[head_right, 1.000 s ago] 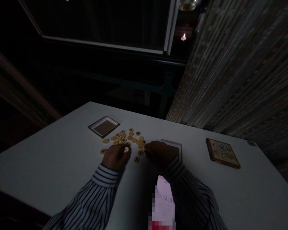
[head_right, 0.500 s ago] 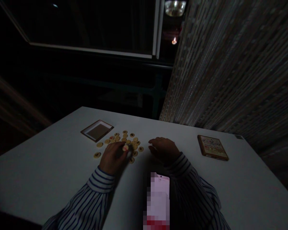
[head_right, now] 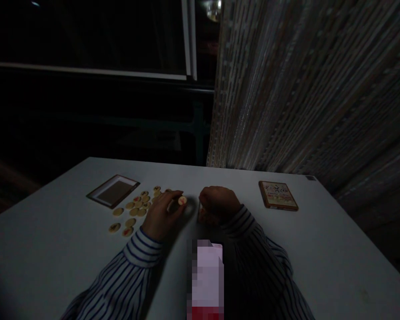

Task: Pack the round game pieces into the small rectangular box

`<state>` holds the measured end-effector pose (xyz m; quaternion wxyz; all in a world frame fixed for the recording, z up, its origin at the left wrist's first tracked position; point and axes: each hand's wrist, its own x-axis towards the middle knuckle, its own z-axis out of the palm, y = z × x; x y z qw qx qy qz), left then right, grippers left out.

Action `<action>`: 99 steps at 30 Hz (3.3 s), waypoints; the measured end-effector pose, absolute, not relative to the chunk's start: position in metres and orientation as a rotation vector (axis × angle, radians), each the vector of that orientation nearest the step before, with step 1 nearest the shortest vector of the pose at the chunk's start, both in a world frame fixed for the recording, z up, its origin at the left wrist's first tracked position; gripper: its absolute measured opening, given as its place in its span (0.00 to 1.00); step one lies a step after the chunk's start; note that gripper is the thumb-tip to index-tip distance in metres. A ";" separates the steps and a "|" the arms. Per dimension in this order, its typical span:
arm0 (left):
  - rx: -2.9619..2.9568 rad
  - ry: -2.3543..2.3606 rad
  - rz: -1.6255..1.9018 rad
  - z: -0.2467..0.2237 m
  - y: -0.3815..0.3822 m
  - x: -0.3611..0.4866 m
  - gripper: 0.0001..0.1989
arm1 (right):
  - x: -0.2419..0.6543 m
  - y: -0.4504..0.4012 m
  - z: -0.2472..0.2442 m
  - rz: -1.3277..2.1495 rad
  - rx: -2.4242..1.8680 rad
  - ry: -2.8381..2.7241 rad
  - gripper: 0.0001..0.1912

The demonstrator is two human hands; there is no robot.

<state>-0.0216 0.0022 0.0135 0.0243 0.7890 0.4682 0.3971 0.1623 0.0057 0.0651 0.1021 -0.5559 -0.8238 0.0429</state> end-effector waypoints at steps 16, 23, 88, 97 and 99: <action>2.600 1.154 1.048 0.047 0.037 0.004 0.14 | 0.184 0.017 0.062 0.357 -1.546 -2.120 0.11; 2.644 1.128 1.040 0.039 0.040 0.007 0.12 | 0.185 0.028 0.046 0.488 -1.407 -2.171 0.13; 1.497 0.903 0.924 0.043 0.039 0.009 0.14 | 0.187 0.026 0.045 1.003 -1.198 -1.782 0.13; 1.422 0.906 0.904 0.048 0.037 0.010 0.14 | 0.182 0.023 0.050 1.075 -1.161 -1.611 0.14; 1.433 0.905 0.898 0.048 0.037 0.010 0.13 | 0.183 0.022 0.051 1.028 -1.187 -1.646 0.13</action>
